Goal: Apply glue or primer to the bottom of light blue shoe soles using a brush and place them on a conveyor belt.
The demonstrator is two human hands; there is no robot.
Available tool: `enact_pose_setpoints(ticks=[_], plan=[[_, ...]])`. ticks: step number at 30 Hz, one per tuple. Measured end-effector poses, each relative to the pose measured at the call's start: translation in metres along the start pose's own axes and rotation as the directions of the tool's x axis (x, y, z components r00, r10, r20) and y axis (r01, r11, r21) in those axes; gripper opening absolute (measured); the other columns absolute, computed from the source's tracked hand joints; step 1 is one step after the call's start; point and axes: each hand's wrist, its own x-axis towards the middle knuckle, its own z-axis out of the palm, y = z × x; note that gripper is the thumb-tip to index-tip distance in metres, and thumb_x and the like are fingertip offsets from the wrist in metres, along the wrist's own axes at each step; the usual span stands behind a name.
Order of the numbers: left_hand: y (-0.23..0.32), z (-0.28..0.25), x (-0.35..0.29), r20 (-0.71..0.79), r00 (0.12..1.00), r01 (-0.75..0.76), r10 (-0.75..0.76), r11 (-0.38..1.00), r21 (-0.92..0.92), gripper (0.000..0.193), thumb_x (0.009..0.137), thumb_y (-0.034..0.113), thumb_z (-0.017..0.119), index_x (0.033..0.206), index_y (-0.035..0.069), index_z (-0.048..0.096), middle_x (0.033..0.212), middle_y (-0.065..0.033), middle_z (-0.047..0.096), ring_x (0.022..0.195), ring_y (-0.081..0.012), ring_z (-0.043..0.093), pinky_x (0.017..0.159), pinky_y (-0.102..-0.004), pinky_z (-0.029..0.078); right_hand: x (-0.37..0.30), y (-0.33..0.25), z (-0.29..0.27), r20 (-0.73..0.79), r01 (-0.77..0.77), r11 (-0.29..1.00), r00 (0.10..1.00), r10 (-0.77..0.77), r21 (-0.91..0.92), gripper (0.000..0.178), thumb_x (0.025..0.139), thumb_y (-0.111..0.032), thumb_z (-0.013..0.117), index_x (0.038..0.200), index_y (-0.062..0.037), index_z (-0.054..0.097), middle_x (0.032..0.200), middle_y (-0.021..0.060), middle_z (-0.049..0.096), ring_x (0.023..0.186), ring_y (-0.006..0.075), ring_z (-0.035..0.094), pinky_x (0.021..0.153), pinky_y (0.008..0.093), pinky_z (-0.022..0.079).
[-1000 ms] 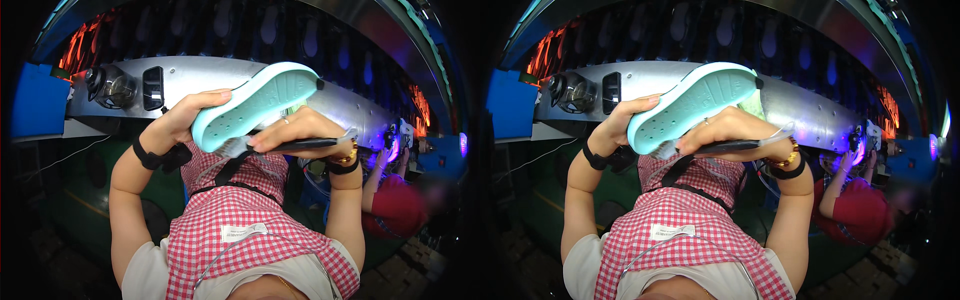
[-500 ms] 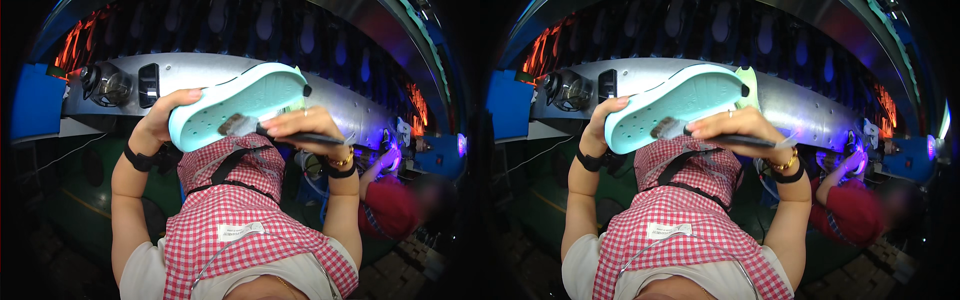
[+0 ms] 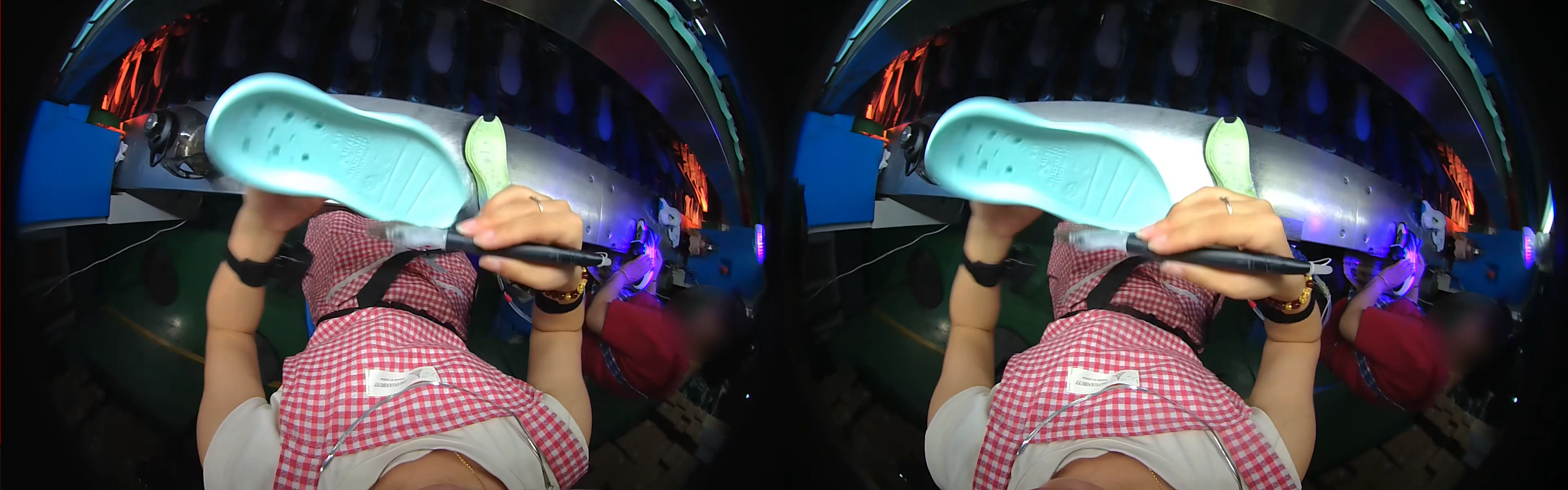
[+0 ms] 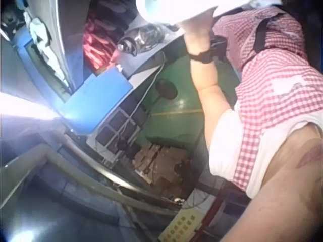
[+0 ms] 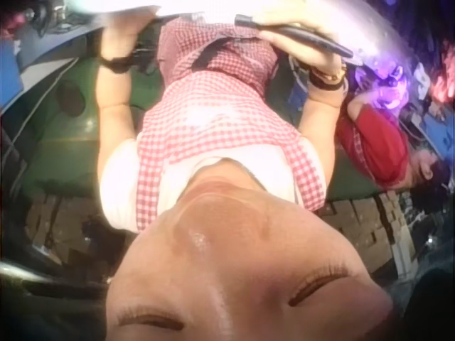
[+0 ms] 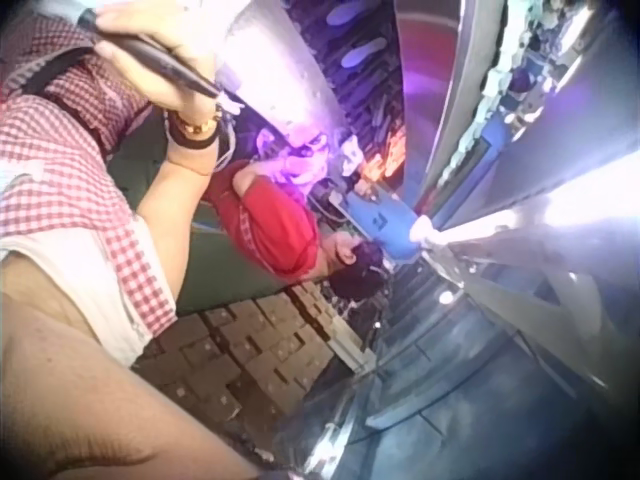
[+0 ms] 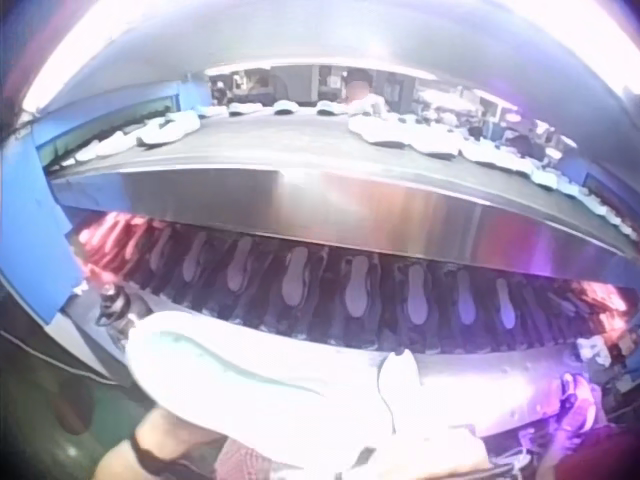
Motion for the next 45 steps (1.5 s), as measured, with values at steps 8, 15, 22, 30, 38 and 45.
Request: enact_pose_setpoints(ticks=[8, 15, 22, 30, 38, 45], plan=[[-0.038, 0.054, 0.018, 0.168, 0.985, 0.112, -0.033, 0.87, -0.481, 0.082, 0.079, 0.069, 0.013, 0.129, 0.006, 0.029, 0.121, -0.0154, 0.043, 0.104, -0.033, 0.048, 0.088, -0.0499, 0.039, 0.017, 0.047, 0.036, -0.228, -0.342, 0.939, 0.912, 0.341, 0.039, 0.021, 0.07, -0.005, 0.066, 0.089, 0.0001, 0.064, 0.077, 0.0105, 0.063, 0.071, 0.0134, 0.059, 0.063, 0.0232, 0.046], [-0.029, 0.03, 0.024, -0.137, 0.986, -0.128, 0.095, 0.958, -0.258, 0.087, 0.074, 0.074, 0.016, 0.122, 0.005, 0.038, 0.105, -0.0168, 0.053, 0.098, -0.0305, 0.052, 0.088, -0.0489, 0.039, -0.001, 0.023, 0.038, 0.16, -0.04, 0.993, 0.986, 0.057, -0.11, 0.018, 0.064, -0.005, 0.066, 0.082, -0.0035, 0.063, 0.068, 0.0108, 0.061, 0.063, 0.0228, 0.06, 0.059, 0.0296, 0.047], [-0.036, 0.059, 0.021, 0.036, 0.983, -0.16, 0.182, 0.928, -0.337, 0.093, 0.07, 0.078, 0.018, 0.125, 0.004, 0.033, 0.103, -0.0159, 0.053, 0.097, -0.0298, 0.051, 0.088, -0.0484, 0.039, 0.021, 0.027, 0.045, -0.085, -0.102, 0.995, 0.991, 0.103, 0.009, 0.02, 0.069, -0.005, 0.066, 0.089, -0.004, 0.064, 0.079, 0.0099, 0.062, 0.069, 0.0164, 0.058, 0.062, 0.0249, 0.045], [-0.016, 0.052, 0.021, -0.044, 0.957, -0.289, 0.287, 0.928, -0.233, 0.088, 0.072, 0.075, 0.017, 0.123, 0.006, 0.036, 0.106, -0.0138, 0.05, 0.1, -0.0294, 0.049, 0.095, -0.0551, 0.03, 0.003, 0.026, 0.03, -0.016, -0.286, 0.949, 0.957, 0.29, 0.135, 0.02, 0.07, 0.0, 0.065, 0.089, -0.0003, 0.063, 0.088, 0.0102, 0.064, 0.078, 0.015, 0.061, 0.071, 0.0249, 0.048], [0.011, 0.081, 0.015, -0.151, 0.962, -0.254, 0.229, 0.951, -0.178, 0.084, 0.076, 0.071, 0.022, 0.121, 0.002, 0.039, 0.111, -0.016, 0.051, 0.098, -0.0319, 0.053, 0.087, -0.0471, 0.041, -0.006, 0.05, 0.03, -0.052, -0.223, 0.707, 0.937, 0.345, 0.671, 0.018, 0.073, 0.002, 0.06, 0.09, 0.004, 0.058, 0.096, 0.0173, 0.059, 0.095, 0.0224, 0.055, 0.088, 0.0342, 0.041], [-0.018, 0.089, -0.005, 0.039, 0.979, -0.155, 0.2, 0.854, -0.497, 0.066, 0.088, 0.05, 0.02, 0.126, -0.003, 0.031, 0.123, -0.0194, 0.042, 0.113, -0.0347, 0.042, 0.096, -0.0466, 0.033, -0.006, 0.036, 0.06, -0.105, -0.305, 0.692, 0.869, 0.483, 0.655, 0.018, 0.077, -0.001, 0.059, 0.095, 0.0025, 0.057, 0.095, 0.0136, 0.06, 0.089, 0.0165, 0.058, 0.075, 0.025, 0.048]])
